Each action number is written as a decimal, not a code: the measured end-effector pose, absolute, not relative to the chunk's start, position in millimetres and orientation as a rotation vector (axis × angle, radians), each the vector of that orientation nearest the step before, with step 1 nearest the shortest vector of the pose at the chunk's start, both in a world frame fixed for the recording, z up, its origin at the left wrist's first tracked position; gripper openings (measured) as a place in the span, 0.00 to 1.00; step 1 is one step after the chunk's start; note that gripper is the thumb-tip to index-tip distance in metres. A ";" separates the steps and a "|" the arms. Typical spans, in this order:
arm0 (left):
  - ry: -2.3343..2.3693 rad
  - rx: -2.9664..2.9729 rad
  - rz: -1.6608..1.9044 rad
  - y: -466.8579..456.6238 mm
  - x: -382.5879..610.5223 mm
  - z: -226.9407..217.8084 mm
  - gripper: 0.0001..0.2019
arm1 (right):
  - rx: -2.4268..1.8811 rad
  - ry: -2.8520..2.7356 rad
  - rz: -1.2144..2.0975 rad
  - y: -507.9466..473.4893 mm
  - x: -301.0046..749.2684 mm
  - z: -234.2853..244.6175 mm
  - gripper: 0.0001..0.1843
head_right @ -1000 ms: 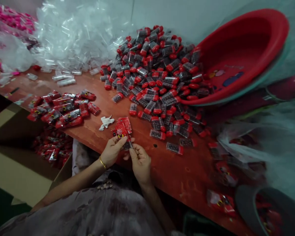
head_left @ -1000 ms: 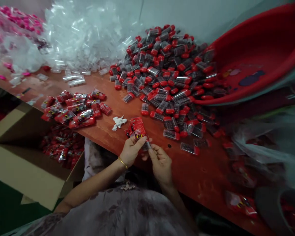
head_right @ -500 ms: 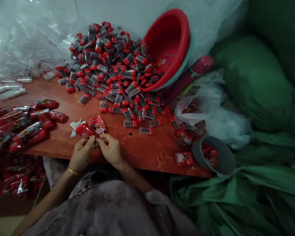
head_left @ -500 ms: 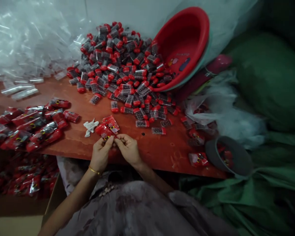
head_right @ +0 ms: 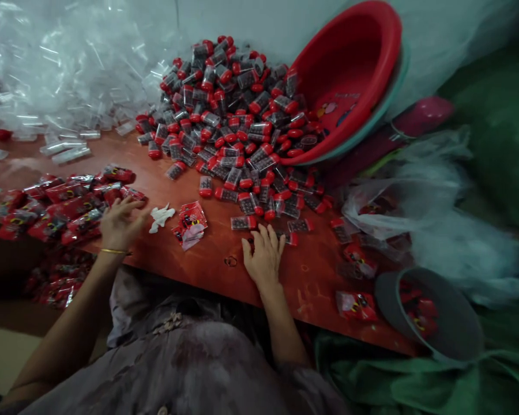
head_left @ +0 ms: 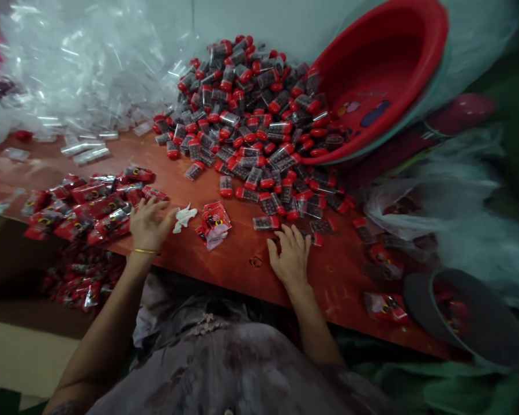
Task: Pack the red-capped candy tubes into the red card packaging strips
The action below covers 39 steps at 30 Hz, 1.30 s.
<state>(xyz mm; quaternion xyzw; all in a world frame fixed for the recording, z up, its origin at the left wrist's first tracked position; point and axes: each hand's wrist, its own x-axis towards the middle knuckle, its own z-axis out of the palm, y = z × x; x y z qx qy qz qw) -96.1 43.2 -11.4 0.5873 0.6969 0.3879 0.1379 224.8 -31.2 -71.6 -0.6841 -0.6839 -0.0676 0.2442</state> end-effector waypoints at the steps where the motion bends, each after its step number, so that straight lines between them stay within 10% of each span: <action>1: 2.053 1.880 0.953 42.5 -89.0 -17.1 0.17 | -1.850 -1.848 -0.199 -31.6 224.0 -70.9 0.20; 22: 1.768 2.300 0.553 44.9 -21.2 -33.8 0.11 | -1.587 -1.845 -0.093 -36.3 215.8 -56.5 0.11; 29: 1.778 2.261 0.886 15.7 -7.2 -8.2 0.13 | -1.346 -1.473 0.638 -28.8 153.7 -24.9 0.14; 39: 1.249 1.008 1.104 -1.1 10.8 3.1 0.23 | -1.351 -1.295 0.777 -12.8 125.9 -21.5 0.15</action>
